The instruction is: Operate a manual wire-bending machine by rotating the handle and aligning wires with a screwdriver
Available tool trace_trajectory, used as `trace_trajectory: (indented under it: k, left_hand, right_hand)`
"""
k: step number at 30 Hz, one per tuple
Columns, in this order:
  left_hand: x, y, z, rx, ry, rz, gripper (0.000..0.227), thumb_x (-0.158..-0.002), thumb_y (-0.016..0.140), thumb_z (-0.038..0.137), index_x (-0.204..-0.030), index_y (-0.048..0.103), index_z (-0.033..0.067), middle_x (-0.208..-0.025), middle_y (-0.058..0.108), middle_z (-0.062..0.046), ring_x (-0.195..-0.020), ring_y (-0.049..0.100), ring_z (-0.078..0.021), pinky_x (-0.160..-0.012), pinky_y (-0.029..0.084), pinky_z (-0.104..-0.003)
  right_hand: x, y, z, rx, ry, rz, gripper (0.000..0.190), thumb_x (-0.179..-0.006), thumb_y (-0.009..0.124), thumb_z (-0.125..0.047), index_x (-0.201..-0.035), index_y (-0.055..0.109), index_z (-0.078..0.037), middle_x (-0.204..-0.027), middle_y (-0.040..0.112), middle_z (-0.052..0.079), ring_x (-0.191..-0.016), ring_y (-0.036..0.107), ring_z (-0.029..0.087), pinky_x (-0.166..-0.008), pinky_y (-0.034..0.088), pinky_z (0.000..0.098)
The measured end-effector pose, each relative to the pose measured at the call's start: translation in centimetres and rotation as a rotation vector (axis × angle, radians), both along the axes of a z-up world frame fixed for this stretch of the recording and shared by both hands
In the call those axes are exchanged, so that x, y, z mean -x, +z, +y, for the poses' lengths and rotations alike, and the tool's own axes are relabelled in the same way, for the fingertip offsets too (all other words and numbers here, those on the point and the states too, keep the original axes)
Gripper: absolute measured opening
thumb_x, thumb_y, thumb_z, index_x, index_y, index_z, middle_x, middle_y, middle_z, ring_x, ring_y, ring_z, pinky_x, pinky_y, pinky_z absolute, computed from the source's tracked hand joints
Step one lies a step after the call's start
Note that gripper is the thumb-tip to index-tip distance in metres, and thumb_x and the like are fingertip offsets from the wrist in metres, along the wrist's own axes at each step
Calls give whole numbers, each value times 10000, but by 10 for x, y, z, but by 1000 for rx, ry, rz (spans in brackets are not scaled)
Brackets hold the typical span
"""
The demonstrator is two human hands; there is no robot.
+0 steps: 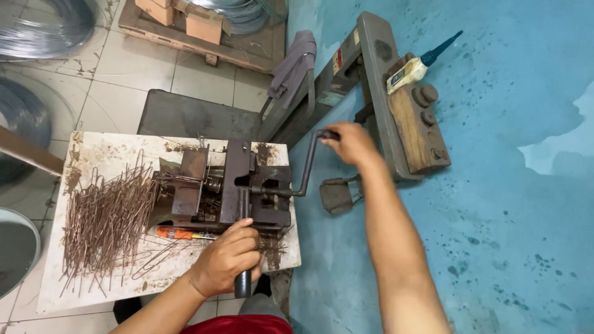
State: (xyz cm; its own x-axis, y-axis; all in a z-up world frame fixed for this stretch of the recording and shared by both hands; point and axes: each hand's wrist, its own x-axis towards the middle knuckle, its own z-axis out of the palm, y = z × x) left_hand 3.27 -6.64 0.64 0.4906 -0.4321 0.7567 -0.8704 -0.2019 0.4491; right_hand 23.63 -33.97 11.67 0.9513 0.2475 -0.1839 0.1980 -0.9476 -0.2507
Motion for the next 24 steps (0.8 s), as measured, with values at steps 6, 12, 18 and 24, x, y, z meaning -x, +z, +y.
trace_trajectory:
  k: [6,12,18,24]
  left_hand:
    - [-5,-4,-1,9,-10,-21,199,-920,605,82,-730,550,58,-735,497,-78,-859,603,-291,-1082,445,-517]
    - [-8,-13,-2,34,-17,-43,229,-913,667,105,-708,573,64,-744,550,-79,-829,613,-292,-1045,474,-521]
    - [-8,-16,-2,29,-52,-30,267,-943,627,128,-699,541,68,-712,486,-66,-820,593,-290,-1054,463,-521]
    - [-7,-12,-1,21,-39,-30,228,-929,618,111,-717,551,64,-726,493,-74,-830,602,-296,-1063,458,-526]
  right_hand:
    - [13,-175,8,177,-69,447,204,-921,577,-212,-1104,653,-162,-1103,688,116,-987,663,292,-818,505,414]
    - [140,-111,-10,146,296,690,330,-941,659,-378,-1102,666,-90,-1054,718,115,-902,665,286,-718,483,417]
    - [122,64,-34,8,359,478,430,-934,589,-454,-1202,684,-131,-1096,747,49,-921,707,194,-795,576,342]
    - [-29,-11,-8,108,4,136,489,-912,666,-402,-1337,637,-161,-1315,675,88,-1165,646,280,-963,506,428]
